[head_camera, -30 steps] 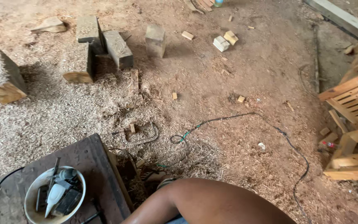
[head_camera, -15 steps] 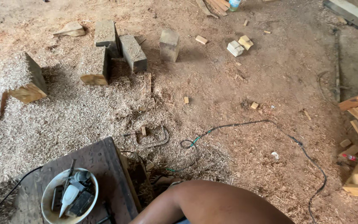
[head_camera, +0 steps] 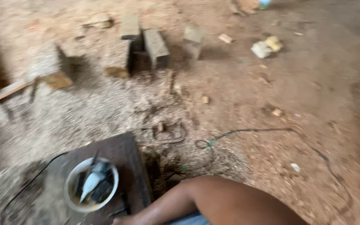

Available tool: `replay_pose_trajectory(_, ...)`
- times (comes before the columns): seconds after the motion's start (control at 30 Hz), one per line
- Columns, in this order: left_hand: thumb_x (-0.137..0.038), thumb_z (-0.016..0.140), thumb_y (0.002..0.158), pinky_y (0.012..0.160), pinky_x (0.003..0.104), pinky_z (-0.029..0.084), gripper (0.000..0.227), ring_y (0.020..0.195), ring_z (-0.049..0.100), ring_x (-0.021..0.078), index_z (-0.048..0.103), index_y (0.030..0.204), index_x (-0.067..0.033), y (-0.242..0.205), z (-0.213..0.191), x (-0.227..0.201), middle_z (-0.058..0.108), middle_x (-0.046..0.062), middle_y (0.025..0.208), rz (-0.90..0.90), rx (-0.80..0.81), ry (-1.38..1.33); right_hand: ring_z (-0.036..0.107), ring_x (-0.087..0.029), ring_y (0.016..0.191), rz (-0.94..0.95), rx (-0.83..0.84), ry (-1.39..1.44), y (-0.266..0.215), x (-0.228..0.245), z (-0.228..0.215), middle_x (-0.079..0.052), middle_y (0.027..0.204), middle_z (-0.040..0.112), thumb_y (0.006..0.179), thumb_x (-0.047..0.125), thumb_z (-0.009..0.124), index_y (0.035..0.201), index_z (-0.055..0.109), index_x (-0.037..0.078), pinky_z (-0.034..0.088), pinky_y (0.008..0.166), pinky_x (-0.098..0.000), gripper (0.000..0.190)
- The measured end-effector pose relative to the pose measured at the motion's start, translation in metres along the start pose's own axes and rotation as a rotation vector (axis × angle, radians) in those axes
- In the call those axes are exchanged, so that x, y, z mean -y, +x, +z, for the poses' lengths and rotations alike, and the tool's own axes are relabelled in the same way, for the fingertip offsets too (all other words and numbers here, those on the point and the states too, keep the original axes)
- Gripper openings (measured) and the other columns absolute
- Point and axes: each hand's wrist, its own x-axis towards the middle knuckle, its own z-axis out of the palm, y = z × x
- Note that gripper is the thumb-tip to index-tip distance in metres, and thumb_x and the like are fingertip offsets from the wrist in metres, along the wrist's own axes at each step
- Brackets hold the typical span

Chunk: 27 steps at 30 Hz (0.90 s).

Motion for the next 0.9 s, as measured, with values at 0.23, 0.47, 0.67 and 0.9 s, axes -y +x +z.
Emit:
replay_pose_trajectory(0.23,-0.028,0.068,0.074,0.115,0.064,0.024,0.028,0.131,0.048,0.0361,0.075,0.091,-0.0076,-0.082,-0.091,0.046,0.059,0.017,0.126,-0.108,0.034,0.221,0.071,-0.035,0.083,-0.234,-0.052,0.061,0.034,-0.004,0.037,-0.011,0.085,0.070,0.077,0.031,0.070,0.082,0.069,0.013,0.058,0.071,-0.0502,0.019)
replay_pose_trajectory(0.47,-0.024,0.075,0.078,0.119,0.063,0.016,0.015,0.142,0.036,0.0362,0.074,0.084,-0.0104,-0.096,-0.086,0.020,0.052,0.016,0.141,-0.425,0.157,0.234,0.062,-0.029,0.097,-0.331,0.102,0.125,0.032,-0.013,0.007,-0.007,0.094,0.065,0.084,0.028,0.075,0.092,0.070,0.015,0.046,0.084,-0.0477,0.016)
replay_pose_trajectory(0.67,-0.026,0.077,0.079,0.119,0.065,0.017,0.021,0.142,0.035,0.0376,0.075,0.090,-0.0088,-0.097,-0.085,0.005,0.050,0.018,0.141,-0.554,0.045,0.176,0.060,-0.029,0.097,-0.403,0.167,0.143,0.041,-0.010,-0.013,-0.006,0.094,0.064,0.080,0.028,0.078,0.091,0.070,0.013,0.044,0.085,-0.0458,0.020)
replay_pose_trajectory(0.9,-0.027,0.077,0.081,0.121,0.063,0.017,0.020,0.143,0.035,0.0368,0.075,0.092,-0.0100,-0.098,-0.075,-0.009,0.049,0.017,0.142,-0.705,-0.035,0.250,0.059,-0.027,0.097,-0.577,0.189,0.184,0.052,-0.015,-0.020,-0.005,0.095,0.063,0.080,0.018,0.074,0.095,0.070,0.014,0.043,0.086,-0.0438,0.016)
